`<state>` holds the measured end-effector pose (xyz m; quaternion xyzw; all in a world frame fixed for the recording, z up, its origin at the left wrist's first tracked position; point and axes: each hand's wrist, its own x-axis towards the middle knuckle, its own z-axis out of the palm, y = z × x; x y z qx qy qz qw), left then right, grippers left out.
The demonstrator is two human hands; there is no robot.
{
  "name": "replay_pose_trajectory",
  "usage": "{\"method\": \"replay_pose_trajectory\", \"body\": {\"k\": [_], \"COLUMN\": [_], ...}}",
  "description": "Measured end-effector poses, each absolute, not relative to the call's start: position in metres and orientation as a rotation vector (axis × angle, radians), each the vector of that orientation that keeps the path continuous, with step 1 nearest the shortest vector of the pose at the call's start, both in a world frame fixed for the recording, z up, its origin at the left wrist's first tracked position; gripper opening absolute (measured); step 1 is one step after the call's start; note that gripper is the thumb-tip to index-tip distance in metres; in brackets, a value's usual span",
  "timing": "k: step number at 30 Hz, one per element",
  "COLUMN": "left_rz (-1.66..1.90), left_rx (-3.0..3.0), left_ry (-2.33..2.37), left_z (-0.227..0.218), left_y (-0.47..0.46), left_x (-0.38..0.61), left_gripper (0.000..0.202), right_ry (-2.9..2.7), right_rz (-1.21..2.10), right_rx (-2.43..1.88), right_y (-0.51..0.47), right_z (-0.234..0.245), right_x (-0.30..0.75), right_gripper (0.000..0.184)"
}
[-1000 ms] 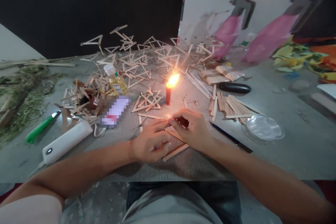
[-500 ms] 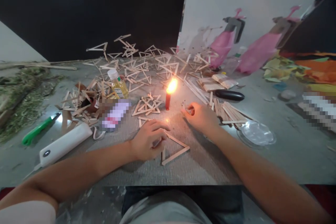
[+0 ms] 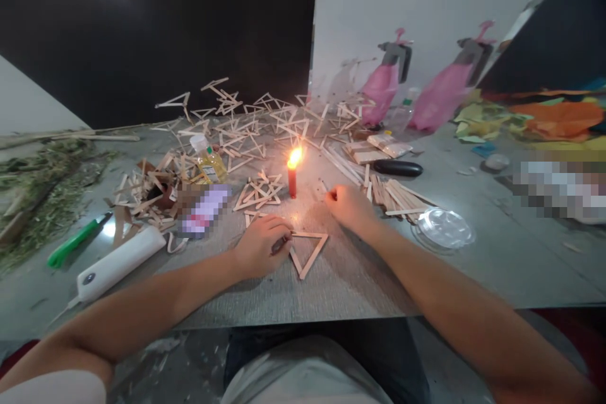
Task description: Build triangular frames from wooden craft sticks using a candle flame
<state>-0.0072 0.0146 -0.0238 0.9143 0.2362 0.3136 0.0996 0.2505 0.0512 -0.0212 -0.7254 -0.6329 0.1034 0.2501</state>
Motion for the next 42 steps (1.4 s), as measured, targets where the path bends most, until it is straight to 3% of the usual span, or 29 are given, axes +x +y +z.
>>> {"method": "replay_pose_trajectory", "body": {"k": [9,20,42], "left_rz": [1.354,1.647,1.559], "left_rx": [2.628,2.350,2.356], "left_ry": [0.628,0.879,0.913], "left_z": [-0.017,0.002,-0.010], "left_y": [-0.002,0.009,0.009], "left_x": [-0.008,-0.003,-0.014], "left_gripper": [0.007,0.015,0.018], "right_ry": [-1.434,-1.251,-1.257], "right_rz": [0.583,0.648,0.543], "right_rx": [-1.465,-1.144,-1.115], "right_y": [0.053,0.046,0.038], "right_z": [-0.020,-0.015,-0.014], "right_x": [0.248,0.234,0.224], "right_gripper": [0.030,0.042,0.031]}}
